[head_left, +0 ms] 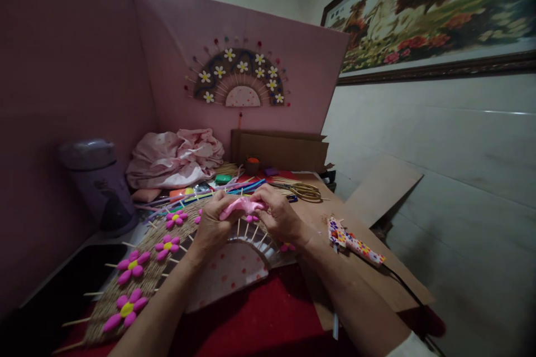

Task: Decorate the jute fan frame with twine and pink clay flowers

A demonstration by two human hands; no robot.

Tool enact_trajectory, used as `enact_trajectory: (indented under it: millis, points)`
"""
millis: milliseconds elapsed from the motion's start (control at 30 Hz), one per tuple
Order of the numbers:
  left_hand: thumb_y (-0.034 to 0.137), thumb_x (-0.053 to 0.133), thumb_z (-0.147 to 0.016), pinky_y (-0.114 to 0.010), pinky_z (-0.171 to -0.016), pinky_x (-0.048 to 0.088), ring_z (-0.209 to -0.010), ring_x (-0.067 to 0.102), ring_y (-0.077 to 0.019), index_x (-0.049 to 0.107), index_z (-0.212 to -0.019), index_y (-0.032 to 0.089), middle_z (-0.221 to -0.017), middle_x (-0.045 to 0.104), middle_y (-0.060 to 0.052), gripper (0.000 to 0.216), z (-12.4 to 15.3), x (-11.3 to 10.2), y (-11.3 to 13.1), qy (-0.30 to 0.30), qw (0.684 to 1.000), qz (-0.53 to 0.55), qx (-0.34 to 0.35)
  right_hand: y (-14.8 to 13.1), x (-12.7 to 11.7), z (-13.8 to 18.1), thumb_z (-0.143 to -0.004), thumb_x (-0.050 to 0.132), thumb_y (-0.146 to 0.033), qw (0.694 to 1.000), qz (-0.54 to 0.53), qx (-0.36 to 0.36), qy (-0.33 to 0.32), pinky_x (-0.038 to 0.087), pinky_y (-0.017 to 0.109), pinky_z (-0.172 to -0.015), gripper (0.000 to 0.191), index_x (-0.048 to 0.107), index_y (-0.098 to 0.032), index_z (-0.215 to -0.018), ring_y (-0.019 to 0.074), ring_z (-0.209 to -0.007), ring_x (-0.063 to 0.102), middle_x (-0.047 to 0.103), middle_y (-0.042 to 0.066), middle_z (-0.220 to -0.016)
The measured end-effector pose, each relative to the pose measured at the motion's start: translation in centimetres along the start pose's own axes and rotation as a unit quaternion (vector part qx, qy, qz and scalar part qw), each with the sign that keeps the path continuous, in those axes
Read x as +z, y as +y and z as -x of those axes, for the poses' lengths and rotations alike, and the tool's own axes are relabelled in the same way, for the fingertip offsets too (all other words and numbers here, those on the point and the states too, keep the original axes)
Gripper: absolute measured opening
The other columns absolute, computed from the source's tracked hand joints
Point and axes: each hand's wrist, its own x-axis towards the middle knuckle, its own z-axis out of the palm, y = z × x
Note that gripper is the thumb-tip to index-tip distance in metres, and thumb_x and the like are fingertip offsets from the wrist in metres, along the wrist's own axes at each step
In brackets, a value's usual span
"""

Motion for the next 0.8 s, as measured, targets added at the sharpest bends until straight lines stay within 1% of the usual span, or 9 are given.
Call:
enact_trajectory:
  millis: [100, 200, 300, 400, 500, 567, 667, 733, 800]
  points:
    - [0.019, 0.063, -0.076, -0.025, -0.065, 0.038, -0.070, 0.046, -0.0145, 0.070, -0.078, 0.020, -0.070, 0.049, 0.000, 0.008, 0.0, 0.0, 0.4, -0.007, 1.000, -0.021, 0.002, -0.2, 0.1, 0.0, -0.075, 0.056, -0.007, 0.999, -0.030, 0.036, -0.011, 0.040, 0.026, -0.069, 0.011, 0.056, -0.017, -0.081, 0.0144, -0.074, 0.051, 0.056, 0.002, -0.080]
    - [0.017, 0.062, -0.075, -0.026, -0.067, 0.039, -0.071, 0.048, -0.0149, 0.070, -0.080, 0.019, -0.073, 0.052, 0.000, 0.009, 0.0, 0.1, 0.6, -0.005, 1.000, -0.018, -0.008, -0.5, 0.0, 0.0, -0.074, 0.055, -0.008, 0.996, -0.058, 0.063, -0.009, 0.040, 0.024, -0.066, 0.009, 0.056, -0.017, -0.077, 0.0131, -0.071, 0.052, 0.056, 0.001, -0.078]
    - [0.016, 0.062, -0.075, -0.027, -0.068, 0.040, -0.072, 0.050, -0.0154, 0.070, -0.080, 0.019, -0.075, 0.056, -0.001, 0.010, 0.0, 0.3, 0.5, -0.006, 1.000, -0.016, -0.022, -0.6, -0.1, 0.0, -0.074, 0.057, -0.008, 0.996, -0.051, 0.066, -0.009, 0.040, 0.024, -0.066, 0.009, 0.057, -0.016, -0.078, 0.0135, -0.073, 0.054, 0.059, 0.002, -0.079]
    - [0.019, 0.063, -0.073, -0.028, -0.068, 0.041, -0.071, 0.051, -0.0160, 0.070, -0.079, 0.019, -0.074, 0.060, -0.001, 0.010, 0.0, 0.4, 0.1, -0.001, 0.999, -0.007, -0.046, -0.5, 0.0, 0.1, -0.075, 0.057, -0.008, 0.998, -0.027, 0.061, -0.019, 0.041, 0.025, -0.068, 0.011, 0.059, -0.015, -0.083, 0.0142, -0.075, 0.056, 0.063, 0.004, -0.081]
    - [0.024, 0.065, -0.071, -0.028, -0.068, 0.043, -0.073, 0.055, -0.0170, 0.071, -0.080, 0.019, -0.076, 0.064, -0.002, 0.012, 0.0, 0.6, -0.4, 0.002, 0.996, 0.037, -0.079, -0.5, 0.1, 0.1, -0.073, 0.062, -0.011, 0.998, -0.025, 0.052, -0.029, 0.043, 0.026, -0.068, 0.016, 0.061, -0.015, -0.089, 0.0149, -0.075, 0.057, 0.064, 0.005, -0.084]
    - [0.027, 0.066, -0.070, -0.028, -0.066, 0.043, -0.072, 0.056, -0.0170, 0.070, -0.079, 0.018, -0.077, 0.065, -0.003, 0.014, 0.0, 0.6, -0.5, -0.007, 0.992, 0.073, -0.104, -0.7, 0.0, 0.0, -0.071, 0.066, -0.016, 0.998, -0.035, 0.053, -0.020, 0.044, 0.027, -0.068, 0.019, 0.062, -0.015, -0.090, 0.0151, -0.074, 0.057, 0.065, 0.004, -0.083]
    - [0.029, 0.071, -0.064, -0.026, -0.060, 0.042, -0.066, 0.055, -0.0151, 0.069, -0.076, 0.016, -0.073, 0.064, -0.002, 0.018, -0.1, 0.5, -0.2, -0.023, 0.978, 0.140, -0.153, -0.9, -0.2, -0.1, -0.079, 0.061, -0.022, 0.992, -0.103, 0.074, 0.005, 0.046, 0.026, -0.068, 0.010, 0.065, -0.016, -0.085, 0.0140, -0.073, 0.059, 0.066, 0.004, -0.081]
    - [0.032, 0.074, -0.061, -0.024, -0.054, 0.039, -0.057, 0.051, -0.0120, 0.067, -0.075, 0.015, -0.065, 0.060, 0.001, 0.023, -0.1, 0.5, 0.4, -0.032, 0.955, 0.202, -0.215, -0.8, -0.4, -0.2, -0.083, 0.056, -0.026, 0.980, -0.176, 0.095, 0.004, 0.047, 0.024, -0.060, 0.013, 0.066, -0.017, -0.085, 0.0119, -0.067, 0.059, 0.066, 0.003, -0.080]
    - [0.034, 0.076, -0.059, -0.021, -0.049, 0.035, -0.049, 0.045, -0.0086, 0.066, -0.075, 0.014, -0.057, 0.055, 0.003, 0.027, -0.1, 0.6, 1.0, -0.038, 0.925, 0.252, -0.282, -0.5, -0.4, -0.3, -0.082, 0.057, -0.029, 0.964, -0.241, 0.111, -0.005, 0.045, 0.021, -0.051, 0.015, 0.067, -0.019, -0.086, 0.0094, -0.058, 0.055, 0.065, 0.002, -0.077]
